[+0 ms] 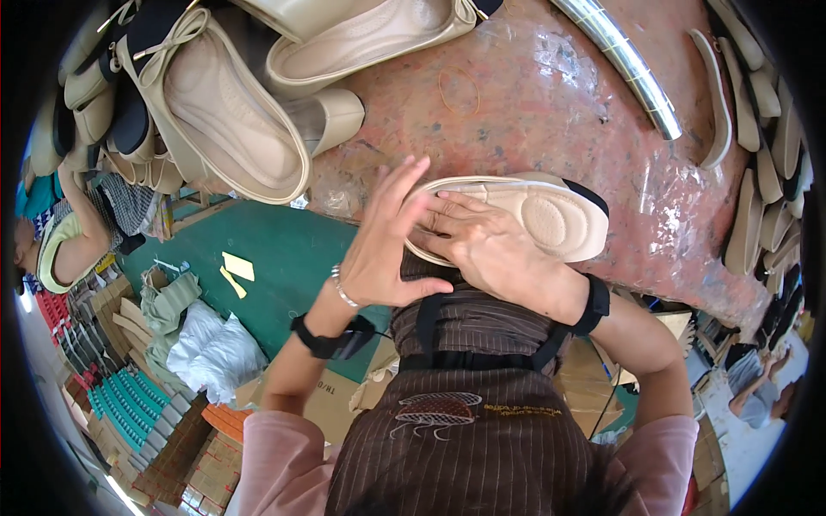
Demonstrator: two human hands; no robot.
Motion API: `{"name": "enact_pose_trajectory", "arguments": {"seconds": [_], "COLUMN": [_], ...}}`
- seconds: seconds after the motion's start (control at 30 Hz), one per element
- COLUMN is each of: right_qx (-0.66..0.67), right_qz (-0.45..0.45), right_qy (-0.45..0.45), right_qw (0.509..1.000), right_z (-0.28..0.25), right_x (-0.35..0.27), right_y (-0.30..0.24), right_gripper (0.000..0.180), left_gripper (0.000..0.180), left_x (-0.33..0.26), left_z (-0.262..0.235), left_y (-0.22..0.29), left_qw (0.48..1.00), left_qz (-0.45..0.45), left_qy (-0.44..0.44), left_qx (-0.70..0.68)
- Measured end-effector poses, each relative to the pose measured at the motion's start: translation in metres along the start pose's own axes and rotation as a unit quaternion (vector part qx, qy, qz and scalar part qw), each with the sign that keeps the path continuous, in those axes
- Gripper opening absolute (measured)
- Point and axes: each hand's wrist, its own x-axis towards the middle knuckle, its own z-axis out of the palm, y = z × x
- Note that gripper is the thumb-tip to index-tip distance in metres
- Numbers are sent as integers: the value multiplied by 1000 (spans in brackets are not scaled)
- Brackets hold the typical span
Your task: Manually assemble and inspect shoe components, including inserting insoles and preparing packaging materials.
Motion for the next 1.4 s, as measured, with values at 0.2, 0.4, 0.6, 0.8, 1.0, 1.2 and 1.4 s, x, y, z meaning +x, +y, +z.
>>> {"name": "enact_pose_trajectory", "arguments": {"seconds": [0.2,0.4,0.6,0.8,1.0,1.2,1.4], "right_qx": [-75,-174,-127,-205,78,-60,-178], "right_qz": [28,131,183,348,330,285,293], "right_qy": [-1,112,161,417,370,269,265], "right_qw": [997,970,961,814,865,918,901], "right_z": [2,-1,-14,-56,-83,-22,-33], "right_x": [-1,-42,-39,-46,-60,-89,-50], "right_y": [-8,-15,-20,38,4,-42,27], "right_gripper": [40,30,25,33,27,26,49], "left_gripper": [22,20,15,23,46,31,36], "left_x": [29,27,23,12,10,10,23], "left_z": [-9,-4,1,86,119,120,113], "left_y": [63,54,48,91,91,94,91], "left_qw": [793,779,817,921,920,902,894], "left_qz": [62,74,76,34,12,-40,-6], "left_qy": [-218,-238,-208,-160,-120,-202,-215], "left_qx": [566,576,533,354,374,378,394]}}
